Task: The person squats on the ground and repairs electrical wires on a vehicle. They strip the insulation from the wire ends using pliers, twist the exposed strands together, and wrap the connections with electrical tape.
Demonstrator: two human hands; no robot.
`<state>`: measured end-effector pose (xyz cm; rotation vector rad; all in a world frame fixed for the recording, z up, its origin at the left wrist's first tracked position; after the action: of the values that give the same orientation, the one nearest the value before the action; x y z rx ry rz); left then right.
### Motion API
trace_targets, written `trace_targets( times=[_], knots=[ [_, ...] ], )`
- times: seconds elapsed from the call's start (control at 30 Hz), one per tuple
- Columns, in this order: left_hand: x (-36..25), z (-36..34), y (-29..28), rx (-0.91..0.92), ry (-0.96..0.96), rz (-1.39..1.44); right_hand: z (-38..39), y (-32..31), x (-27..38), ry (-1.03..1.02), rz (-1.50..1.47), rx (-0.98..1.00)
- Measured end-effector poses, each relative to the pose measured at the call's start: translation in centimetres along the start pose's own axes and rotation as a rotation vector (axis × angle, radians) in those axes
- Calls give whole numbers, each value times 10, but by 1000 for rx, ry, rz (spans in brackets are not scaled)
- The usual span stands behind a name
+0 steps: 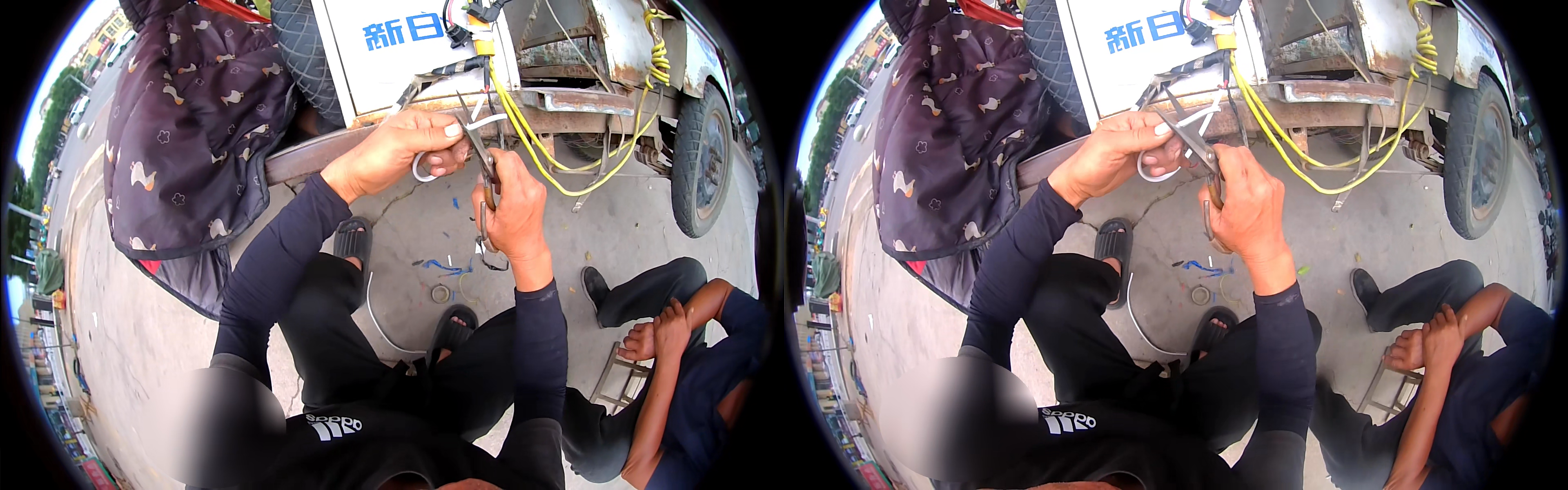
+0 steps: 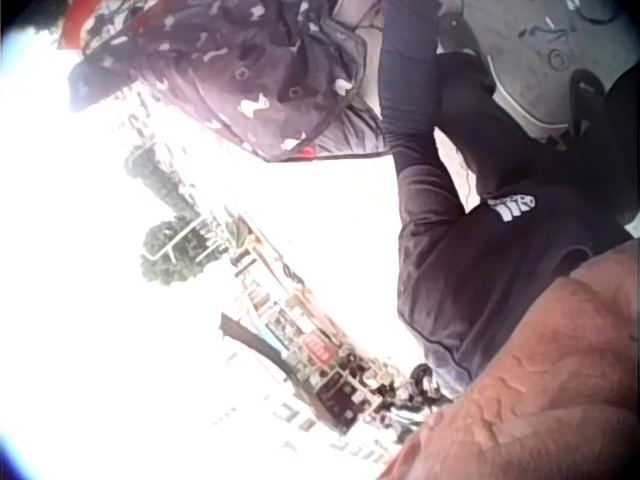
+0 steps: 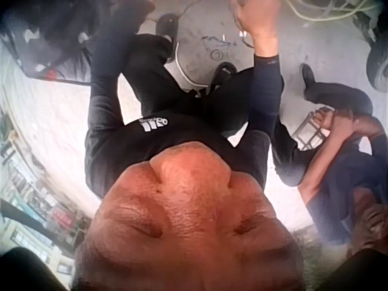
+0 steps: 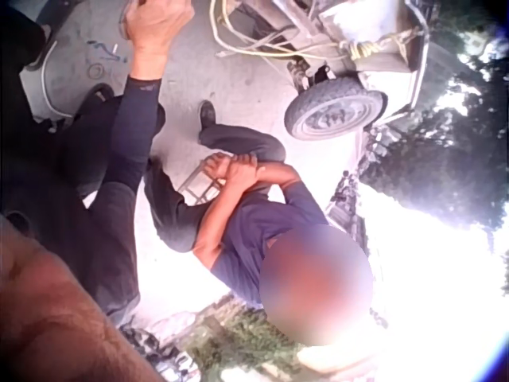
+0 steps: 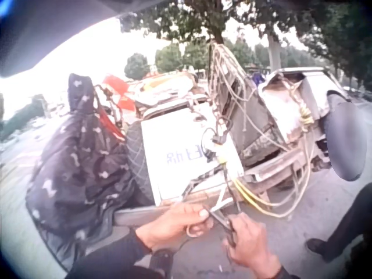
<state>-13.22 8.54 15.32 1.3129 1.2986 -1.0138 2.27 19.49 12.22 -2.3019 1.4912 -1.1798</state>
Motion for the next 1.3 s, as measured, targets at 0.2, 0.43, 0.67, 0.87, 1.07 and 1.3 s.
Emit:
trace_targets(
  times=[0.2,0.43,0.67,0.87,1.07,1.3],
  knots=[
    [-23,12,27,-550,285,-1084,11,3,21,155,133,-34],
    [-21,13,19,-416,231,-858,8,0,20,69,199,-61],
    [8,-1,-3,-132,-160,186,-4,-3,-15,-85,156,-14],
    [9,-5,8,-249,-160,13,1,-1,-17,59,77,-18],
    [-14,7,27,-644,311,-1211,15,6,6,286,-41,-18],
    [-19,14,23,-678,719,-1741,13,12,17,257,-18,-58]
  ],
)
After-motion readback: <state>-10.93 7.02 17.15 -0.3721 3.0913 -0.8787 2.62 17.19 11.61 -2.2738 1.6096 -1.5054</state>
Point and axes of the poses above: each hand's wrist, its own z-axis away from the middle knuckle, its own y-axis out of the palm, x = y × z, the point moved 3 cm from there along -z, towards the middle knuckle, and after that the axes turned 10 degrees about -z, right-handed, at the moved point
